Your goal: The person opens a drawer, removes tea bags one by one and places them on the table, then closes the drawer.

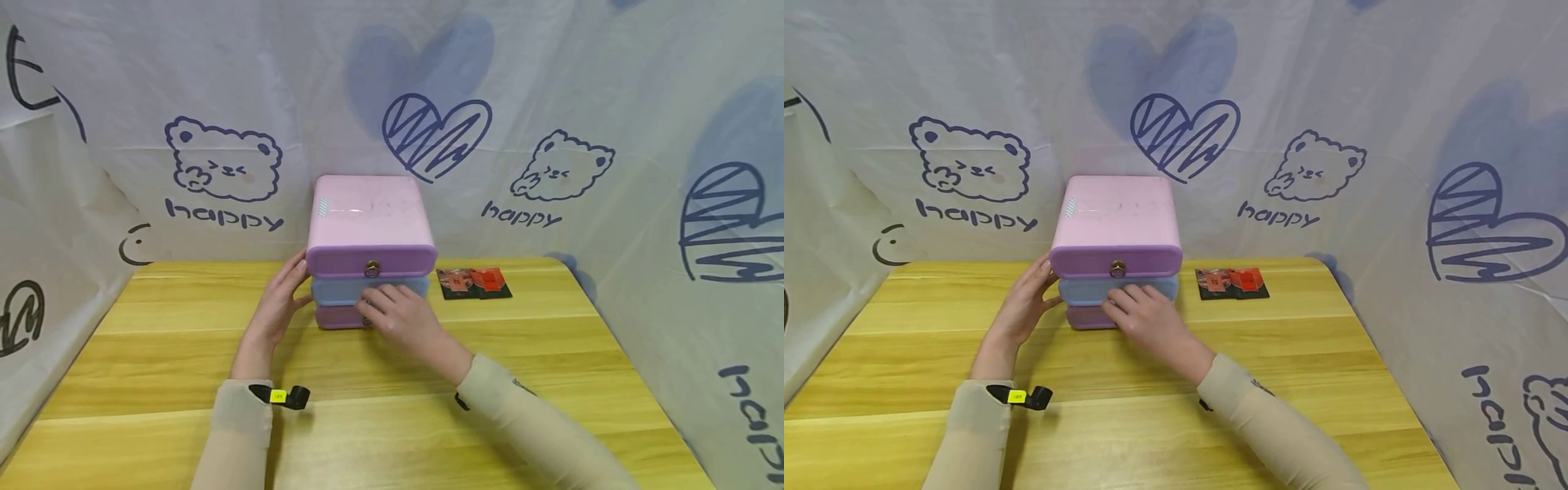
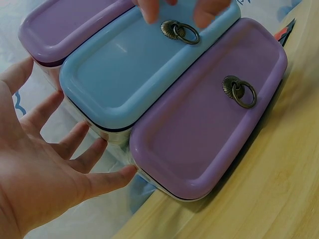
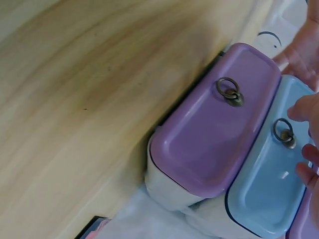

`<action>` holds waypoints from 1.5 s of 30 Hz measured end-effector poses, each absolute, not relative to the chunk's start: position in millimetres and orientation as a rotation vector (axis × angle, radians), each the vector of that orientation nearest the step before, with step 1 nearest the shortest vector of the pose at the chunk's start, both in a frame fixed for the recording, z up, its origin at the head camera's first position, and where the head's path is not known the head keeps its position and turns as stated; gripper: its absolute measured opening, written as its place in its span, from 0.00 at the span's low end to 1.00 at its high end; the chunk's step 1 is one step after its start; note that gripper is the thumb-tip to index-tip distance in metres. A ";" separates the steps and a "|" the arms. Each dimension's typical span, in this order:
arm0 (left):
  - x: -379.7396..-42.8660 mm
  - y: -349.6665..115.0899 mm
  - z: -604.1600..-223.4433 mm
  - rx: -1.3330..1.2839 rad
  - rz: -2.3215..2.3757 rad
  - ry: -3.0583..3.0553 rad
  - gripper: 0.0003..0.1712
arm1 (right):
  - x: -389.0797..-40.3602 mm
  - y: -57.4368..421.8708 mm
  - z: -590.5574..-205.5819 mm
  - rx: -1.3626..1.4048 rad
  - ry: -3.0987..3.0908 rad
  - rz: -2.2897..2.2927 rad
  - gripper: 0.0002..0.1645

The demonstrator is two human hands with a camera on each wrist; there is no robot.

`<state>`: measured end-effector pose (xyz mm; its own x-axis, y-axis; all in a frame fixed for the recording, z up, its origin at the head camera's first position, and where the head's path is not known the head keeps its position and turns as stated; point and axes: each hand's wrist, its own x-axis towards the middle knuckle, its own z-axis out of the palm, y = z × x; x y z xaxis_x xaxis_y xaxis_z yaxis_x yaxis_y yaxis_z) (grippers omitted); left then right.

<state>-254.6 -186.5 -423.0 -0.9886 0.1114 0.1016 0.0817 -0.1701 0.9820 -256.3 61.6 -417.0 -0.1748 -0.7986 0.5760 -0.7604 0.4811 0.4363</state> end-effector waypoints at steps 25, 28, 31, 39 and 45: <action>-254.9 -186.6 -423.8 0.240 2.378 2.012 0.29 | -261.7 57.4 -432.9 1.257 -2.046 -0.233 0.15; -255.3 -186.5 -423.9 0.243 2.384 2.009 0.29 | -262.3 57.8 -433.2 1.257 -2.052 -0.224 0.14; -255.6 -186.5 -423.8 0.248 2.390 2.002 0.29 | -262.8 58.3 -433.3 1.258 -2.049 -0.218 0.14; -254.8 -185.3 -421.8 0.246 2.403 1.997 0.29 | -264.4 61.2 -433.5 1.299 -1.992 -0.100 0.17; -254.0 -185.4 -421.4 0.243 2.398 2.001 0.30 | -263.2 63.3 -430.9 1.309 -2.001 0.003 0.13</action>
<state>-254.0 -185.4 -421.4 -0.9879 0.1058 0.1135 0.0927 -0.1838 0.9786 -263.2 63.3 -430.9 -0.2126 -0.7924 0.5718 -0.7938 0.4813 0.3718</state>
